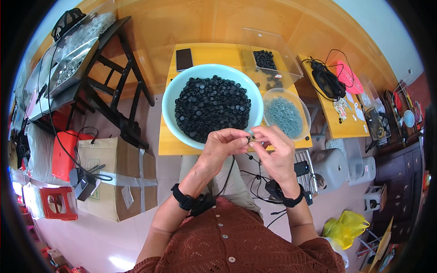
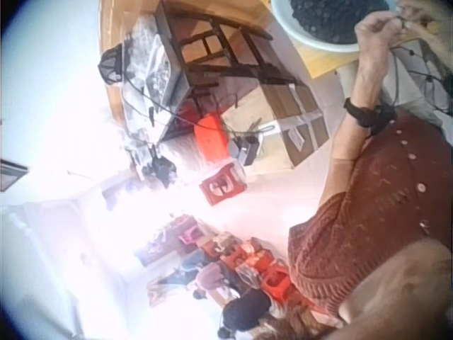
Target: Sorting and assembling small black plastic components
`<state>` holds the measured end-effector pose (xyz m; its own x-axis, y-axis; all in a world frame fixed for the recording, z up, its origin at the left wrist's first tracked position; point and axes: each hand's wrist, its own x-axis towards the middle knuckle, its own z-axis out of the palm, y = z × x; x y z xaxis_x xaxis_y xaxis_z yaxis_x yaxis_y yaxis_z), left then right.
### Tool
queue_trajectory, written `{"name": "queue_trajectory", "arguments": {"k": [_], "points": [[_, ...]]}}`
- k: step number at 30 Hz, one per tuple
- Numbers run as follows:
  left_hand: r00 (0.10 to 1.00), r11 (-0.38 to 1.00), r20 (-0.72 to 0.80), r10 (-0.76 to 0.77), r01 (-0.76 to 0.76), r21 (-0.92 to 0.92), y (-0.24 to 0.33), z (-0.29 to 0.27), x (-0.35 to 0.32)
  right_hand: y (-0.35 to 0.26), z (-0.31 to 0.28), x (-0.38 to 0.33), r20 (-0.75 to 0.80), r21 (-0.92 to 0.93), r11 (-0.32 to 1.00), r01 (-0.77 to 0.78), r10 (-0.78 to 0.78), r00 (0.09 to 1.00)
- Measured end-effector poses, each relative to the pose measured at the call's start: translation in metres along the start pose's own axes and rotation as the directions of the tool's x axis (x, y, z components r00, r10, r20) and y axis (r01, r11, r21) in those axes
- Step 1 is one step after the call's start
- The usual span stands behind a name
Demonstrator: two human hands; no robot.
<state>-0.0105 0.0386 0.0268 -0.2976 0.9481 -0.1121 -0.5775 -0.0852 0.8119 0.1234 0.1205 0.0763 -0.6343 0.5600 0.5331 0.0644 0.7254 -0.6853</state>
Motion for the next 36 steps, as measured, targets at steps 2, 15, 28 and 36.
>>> {"name": "queue_trajectory", "arguments": {"k": [2, 15, 28, 36], "points": [[0.999, 0.997, 0.03, -0.028, 0.026, 0.067, -0.001, -0.002, -0.002, -0.004, -0.001, 0.0, 0.034, 0.031, 0.999, -0.037, 0.036, 0.999], [0.963, 0.917, 0.188, -0.191, 0.244, -0.316, -0.013, -0.023, -0.011, 0.004, 0.015, -0.009, 0.045, 0.187, 0.98, -0.068, 0.061, 0.997], [0.959, 0.879, 0.144, -0.246, 0.283, -0.384, -0.009, -0.022, -0.014, 0.012, 0.032, -0.018, -0.018, 0.25, 0.961, -0.12, 0.129, 0.992], [0.994, 0.982, -0.056, -0.095, 0.103, 0.157, 0.017, -0.027, -0.015, 0.025, 0.037, -0.032, -0.036, 0.431, 0.877, -0.213, 0.253, 0.967]]}}
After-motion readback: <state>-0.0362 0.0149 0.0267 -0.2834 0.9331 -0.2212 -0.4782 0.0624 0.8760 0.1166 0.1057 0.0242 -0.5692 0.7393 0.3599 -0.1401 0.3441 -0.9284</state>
